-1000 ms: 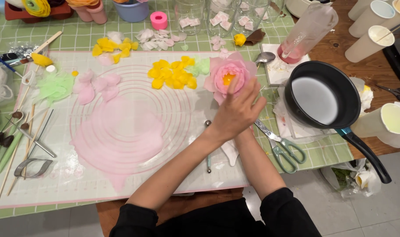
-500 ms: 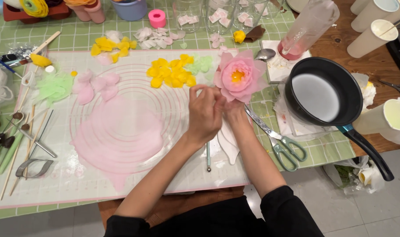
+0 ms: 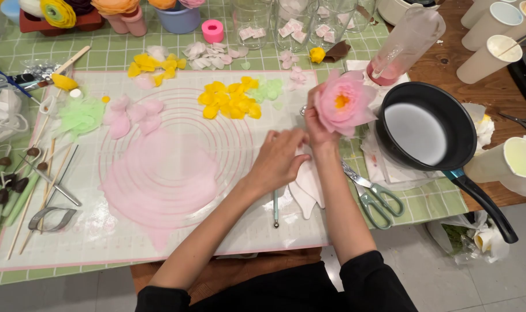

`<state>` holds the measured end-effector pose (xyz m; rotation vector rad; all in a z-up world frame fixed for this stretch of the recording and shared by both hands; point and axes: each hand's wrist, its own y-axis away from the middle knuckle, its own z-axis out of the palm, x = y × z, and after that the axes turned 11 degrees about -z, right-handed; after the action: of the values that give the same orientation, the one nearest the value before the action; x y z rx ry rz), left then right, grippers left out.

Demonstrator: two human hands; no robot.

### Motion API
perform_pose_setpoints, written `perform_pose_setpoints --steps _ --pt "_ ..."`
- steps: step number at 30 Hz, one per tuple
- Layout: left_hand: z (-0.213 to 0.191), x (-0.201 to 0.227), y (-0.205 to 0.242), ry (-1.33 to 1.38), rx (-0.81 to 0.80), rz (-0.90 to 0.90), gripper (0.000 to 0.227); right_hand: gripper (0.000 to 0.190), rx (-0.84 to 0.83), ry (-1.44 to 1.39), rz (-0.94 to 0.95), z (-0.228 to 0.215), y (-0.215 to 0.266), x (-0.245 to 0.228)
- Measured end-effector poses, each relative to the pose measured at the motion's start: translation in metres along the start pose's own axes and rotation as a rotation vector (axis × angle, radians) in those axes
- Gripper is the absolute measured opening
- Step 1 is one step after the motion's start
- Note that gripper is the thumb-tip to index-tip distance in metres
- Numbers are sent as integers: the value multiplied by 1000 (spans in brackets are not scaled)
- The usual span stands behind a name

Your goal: Making a decorative wax flower by shaping petals and assembling them around a light source.

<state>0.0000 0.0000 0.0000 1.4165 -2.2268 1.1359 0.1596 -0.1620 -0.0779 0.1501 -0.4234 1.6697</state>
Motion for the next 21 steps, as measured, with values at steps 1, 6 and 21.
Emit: perform_pose_setpoints --steps 1,6,21 --pt "-5 1 -5 59 20 -19 26 33 50 -62 5 12 4 2" --pt "3 -18 -34 221 152 -232 54 42 47 -82 0 31 12 10" --pt "-13 -45 -67 682 479 -365 39 66 -285 718 152 66 47 81"
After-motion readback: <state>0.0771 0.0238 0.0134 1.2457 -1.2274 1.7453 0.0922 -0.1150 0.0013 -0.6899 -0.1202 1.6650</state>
